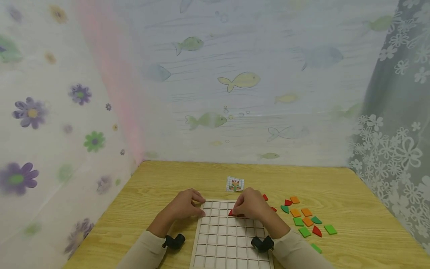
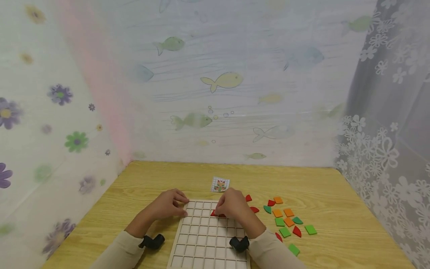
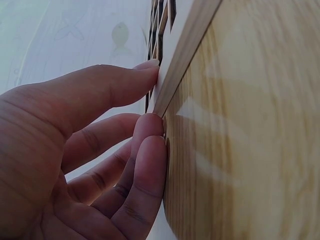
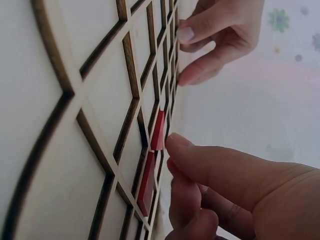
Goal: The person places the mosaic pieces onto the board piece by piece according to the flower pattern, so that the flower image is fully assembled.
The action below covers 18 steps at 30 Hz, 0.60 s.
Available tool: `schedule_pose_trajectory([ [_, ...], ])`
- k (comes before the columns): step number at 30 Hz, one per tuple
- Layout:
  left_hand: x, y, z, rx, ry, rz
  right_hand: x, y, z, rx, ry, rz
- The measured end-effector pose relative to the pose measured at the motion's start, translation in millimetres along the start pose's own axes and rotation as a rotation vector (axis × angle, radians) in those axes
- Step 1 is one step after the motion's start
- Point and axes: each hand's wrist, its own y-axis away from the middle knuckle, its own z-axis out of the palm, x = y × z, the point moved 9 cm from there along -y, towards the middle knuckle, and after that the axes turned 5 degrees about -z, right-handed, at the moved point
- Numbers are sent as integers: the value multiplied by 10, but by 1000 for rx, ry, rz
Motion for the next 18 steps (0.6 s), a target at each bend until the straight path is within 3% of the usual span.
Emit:
schedule_pose_trajectory([
  [18, 16, 12, 1, 2, 13, -15, 9, -15, 58, -27, -1, 1],
])
